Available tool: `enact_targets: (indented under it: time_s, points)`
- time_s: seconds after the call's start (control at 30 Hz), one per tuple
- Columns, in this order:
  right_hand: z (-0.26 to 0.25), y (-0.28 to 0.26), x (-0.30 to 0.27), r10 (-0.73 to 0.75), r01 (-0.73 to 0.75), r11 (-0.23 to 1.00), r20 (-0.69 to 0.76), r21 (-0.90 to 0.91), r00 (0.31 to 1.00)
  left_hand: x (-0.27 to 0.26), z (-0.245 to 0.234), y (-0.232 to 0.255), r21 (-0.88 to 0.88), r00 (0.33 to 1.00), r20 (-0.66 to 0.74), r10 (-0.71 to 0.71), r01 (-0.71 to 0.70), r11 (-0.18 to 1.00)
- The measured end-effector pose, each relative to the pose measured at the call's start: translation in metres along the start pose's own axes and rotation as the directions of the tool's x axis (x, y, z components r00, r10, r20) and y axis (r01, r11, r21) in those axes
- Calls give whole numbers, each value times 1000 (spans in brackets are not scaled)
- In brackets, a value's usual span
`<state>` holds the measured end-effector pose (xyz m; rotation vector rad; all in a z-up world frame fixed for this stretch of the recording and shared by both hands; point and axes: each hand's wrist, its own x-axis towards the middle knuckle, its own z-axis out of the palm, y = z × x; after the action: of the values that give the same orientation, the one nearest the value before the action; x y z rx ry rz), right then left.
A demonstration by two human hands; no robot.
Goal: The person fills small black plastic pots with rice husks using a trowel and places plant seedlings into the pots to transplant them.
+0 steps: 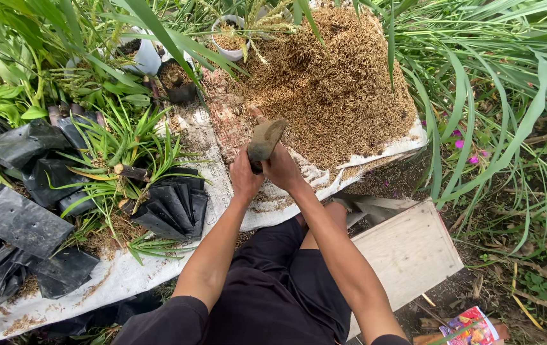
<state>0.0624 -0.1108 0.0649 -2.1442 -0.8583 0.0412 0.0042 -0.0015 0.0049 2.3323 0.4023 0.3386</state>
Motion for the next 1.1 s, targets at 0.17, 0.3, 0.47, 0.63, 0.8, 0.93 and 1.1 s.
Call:
enact_targets:
  time_s: [0.17,0.3,0.47,0.63,0.8,0.93,1.1]
  points:
    - [-8,-36,-31,85,-86,996,19,37,996,-10,-12,7,-13,1000,20,6,-6,1000]
    - [-4,-32,-32,139,-134,986,-43,97,989,-6,-6,0,-36,998,54,-34,36,999]
    - [-19,-50,-55,207,-190,971,-109,146,972,-10,-10,2,-25,998,61,-18,20,999]
    - [-38,-73,-50,303,-286,952,-212,109,929,-9,-9,5,-32,997,78,-29,32,999]
    - [-25,-58,-38,427,-396,904,-299,161,853,-1,-24,21,-32,996,80,-34,37,999]
    - [-44,-69,-27,371,-328,926,-287,189,883,0,-24,22,-35,995,78,-68,71,997]
    - [-13,-29,-32,311,-303,950,-220,74,925,-3,-20,15,-25,992,111,-64,67,997]
